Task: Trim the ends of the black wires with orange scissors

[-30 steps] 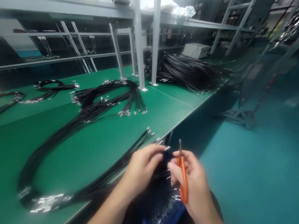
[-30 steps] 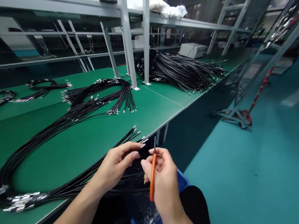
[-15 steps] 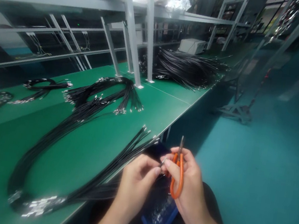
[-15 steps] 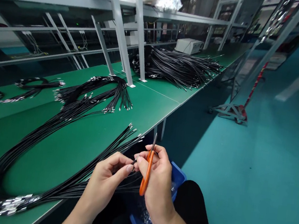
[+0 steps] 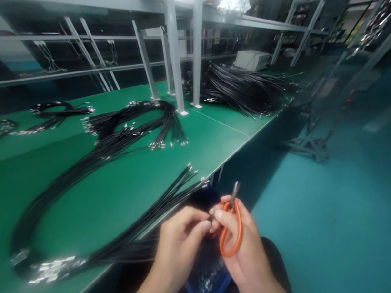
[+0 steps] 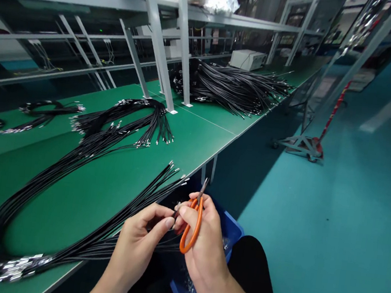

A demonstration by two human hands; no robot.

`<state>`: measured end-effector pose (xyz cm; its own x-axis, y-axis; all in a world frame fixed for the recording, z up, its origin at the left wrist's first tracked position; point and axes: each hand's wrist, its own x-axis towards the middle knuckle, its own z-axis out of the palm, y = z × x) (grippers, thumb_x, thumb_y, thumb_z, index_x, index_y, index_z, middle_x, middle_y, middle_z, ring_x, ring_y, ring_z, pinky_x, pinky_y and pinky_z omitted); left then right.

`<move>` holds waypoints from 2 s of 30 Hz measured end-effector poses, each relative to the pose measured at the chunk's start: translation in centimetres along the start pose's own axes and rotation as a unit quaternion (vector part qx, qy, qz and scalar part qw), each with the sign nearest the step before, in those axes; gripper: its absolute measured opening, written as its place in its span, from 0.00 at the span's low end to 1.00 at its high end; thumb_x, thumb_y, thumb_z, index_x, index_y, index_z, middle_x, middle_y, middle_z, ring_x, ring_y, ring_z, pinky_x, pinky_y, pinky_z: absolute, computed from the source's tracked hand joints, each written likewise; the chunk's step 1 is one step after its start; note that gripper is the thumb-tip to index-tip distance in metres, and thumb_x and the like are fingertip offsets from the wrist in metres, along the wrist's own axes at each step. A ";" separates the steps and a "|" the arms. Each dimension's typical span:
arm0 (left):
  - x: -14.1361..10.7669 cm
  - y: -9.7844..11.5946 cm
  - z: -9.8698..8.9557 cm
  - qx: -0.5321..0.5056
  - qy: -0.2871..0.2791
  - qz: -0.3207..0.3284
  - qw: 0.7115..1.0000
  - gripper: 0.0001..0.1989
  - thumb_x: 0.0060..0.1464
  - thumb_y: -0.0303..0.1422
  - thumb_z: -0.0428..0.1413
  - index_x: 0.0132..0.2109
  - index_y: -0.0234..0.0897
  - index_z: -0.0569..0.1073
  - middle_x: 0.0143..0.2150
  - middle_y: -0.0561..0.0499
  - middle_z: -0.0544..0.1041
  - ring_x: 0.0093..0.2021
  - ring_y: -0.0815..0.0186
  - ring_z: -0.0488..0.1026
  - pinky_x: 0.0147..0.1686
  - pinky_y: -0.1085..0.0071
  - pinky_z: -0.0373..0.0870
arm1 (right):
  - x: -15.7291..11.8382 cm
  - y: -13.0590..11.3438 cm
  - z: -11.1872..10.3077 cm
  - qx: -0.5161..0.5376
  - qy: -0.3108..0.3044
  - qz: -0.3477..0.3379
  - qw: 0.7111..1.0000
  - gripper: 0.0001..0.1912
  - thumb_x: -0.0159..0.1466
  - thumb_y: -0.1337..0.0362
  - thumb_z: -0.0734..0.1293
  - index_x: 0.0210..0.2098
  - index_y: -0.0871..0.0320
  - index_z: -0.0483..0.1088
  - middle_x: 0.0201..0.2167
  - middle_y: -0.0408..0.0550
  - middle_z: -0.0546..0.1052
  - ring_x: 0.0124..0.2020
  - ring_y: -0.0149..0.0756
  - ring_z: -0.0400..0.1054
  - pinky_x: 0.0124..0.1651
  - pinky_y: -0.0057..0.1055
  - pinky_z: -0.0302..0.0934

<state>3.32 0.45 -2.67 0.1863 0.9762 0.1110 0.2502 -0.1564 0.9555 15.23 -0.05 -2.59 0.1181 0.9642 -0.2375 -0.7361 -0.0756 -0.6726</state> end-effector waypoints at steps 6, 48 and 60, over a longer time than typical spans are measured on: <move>0.1 -0.1 0.0 -0.046 0.031 -0.017 0.998 0.06 0.54 0.34 0.56 0.37 0.37 0.70 0.31 0.52 0.73 0.29 0.68 0.70 0.29 0.74 0.67 | -0.6 0.8 0.7 0.034 0.012 0.032 0.999 0.14 0.53 0.73 0.69 0.36 0.55 0.63 0.25 0.38 0.72 0.25 0.27 0.66 0.30 0.24 0.61; 0.7 -0.2 -2.4 -0.055 -0.029 -0.045 0.997 0.07 0.55 0.33 0.54 0.32 0.35 0.70 0.26 0.55 0.70 0.25 0.72 0.63 0.25 0.77 0.61 | 0.4 0.9 1.4 -0.015 -0.037 -0.027 0.999 0.12 0.56 0.70 0.69 0.38 0.56 0.65 0.28 0.40 0.74 0.26 0.26 0.65 0.31 0.23 0.61; 0.5 -0.2 -2.6 -0.077 -0.044 -0.034 0.995 0.09 0.57 0.36 0.53 0.33 0.35 0.68 0.28 0.54 0.68 0.27 0.71 0.61 0.28 0.76 0.60 | 0.4 1.2 1.0 -0.071 -0.062 -0.062 0.994 0.14 0.56 0.71 0.70 0.37 0.54 0.62 0.23 0.35 0.70 0.23 0.25 0.64 0.30 0.23 0.60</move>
<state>0.91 1.34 -2.08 0.2580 0.9658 0.0261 0.1183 -0.0584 0.9913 13.69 0.55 -2.79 0.1128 0.9915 -0.0648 -0.6189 0.0191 -0.7852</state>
